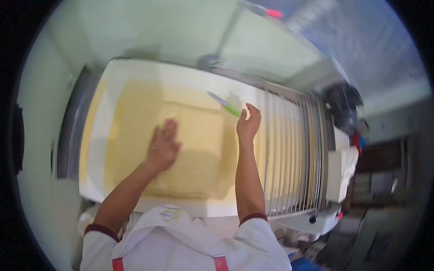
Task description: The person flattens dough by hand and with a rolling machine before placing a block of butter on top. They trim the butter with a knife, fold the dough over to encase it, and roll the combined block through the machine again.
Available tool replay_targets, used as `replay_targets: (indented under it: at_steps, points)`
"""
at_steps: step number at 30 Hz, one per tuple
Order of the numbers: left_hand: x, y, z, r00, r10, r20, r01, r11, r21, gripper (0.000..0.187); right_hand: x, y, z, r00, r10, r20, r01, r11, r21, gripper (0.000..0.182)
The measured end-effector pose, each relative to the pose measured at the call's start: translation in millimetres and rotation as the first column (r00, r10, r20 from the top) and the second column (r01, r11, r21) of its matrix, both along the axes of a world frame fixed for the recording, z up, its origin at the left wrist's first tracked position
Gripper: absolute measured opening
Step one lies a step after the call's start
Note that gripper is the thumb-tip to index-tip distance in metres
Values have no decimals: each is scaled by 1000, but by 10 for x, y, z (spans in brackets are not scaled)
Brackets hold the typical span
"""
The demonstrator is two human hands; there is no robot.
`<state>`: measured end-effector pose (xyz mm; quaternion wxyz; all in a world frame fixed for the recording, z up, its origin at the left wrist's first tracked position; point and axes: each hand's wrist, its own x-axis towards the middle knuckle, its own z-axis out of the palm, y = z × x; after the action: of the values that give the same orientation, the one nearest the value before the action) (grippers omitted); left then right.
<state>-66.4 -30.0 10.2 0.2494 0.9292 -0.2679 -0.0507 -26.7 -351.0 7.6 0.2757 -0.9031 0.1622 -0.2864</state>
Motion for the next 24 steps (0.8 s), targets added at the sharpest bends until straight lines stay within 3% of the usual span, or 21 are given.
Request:
replay_targets:
  at_steps: [2, 4, 6, 9, 12, 13, 14, 17, 20, 23, 24]
  points:
    - [63, -61, 117, 999, -4, 32, 2, 996, 86, 68, -71, -610, -286, 999, -42, -9, 36, 936, -350, 46]
    - [45, -82, 165, 999, -14, 44, 7, 987, 161, 67, -110, -543, -210, 979, -16, -202, -78, 890, -450, 56]
    - [38, -89, 142, 997, -29, 73, 16, 983, 181, 67, 45, -477, -347, 984, 153, -87, -175, 881, -440, 57]
    - [1, -139, 98, 993, -21, 113, 3, 987, 160, 67, 312, -402, -314, 844, 392, -366, -470, 869, -154, 60]
    - [-37, -191, 105, 988, 41, 145, -50, 997, 55, 67, 492, -349, -452, 920, 242, -308, -296, 944, -142, 43]
    - [-58, -263, 143, 990, -18, 137, 9, 998, 64, 66, 509, -292, -576, 939, 178, -294, -221, 968, -117, 39]
    - [-70, -406, 207, 990, -76, 122, 68, 995, 68, 66, 411, -266, -625, 985, 131, -112, -145, 981, -128, 32]
    - [-52, -1019, 325, 985, -166, 52, 162, 983, 84, 63, -158, -125, -308, 985, 56, -162, -1, 947, 321, 34]
    - [106, -1486, 114, 981, -168, 93, 148, 970, 191, 62, -697, 176, -297, 989, 121, -86, -58, 847, 529, 34]
    - [107, -1576, 62, 973, -183, 140, 136, 946, 293, 61, -698, 313, -411, 991, 75, 108, -120, 859, 497, 32]
    - [94, -1574, 43, 971, -192, 139, 143, 943, 302, 61, -604, 284, -348, 995, 99, 7, -88, 847, 525, 33]
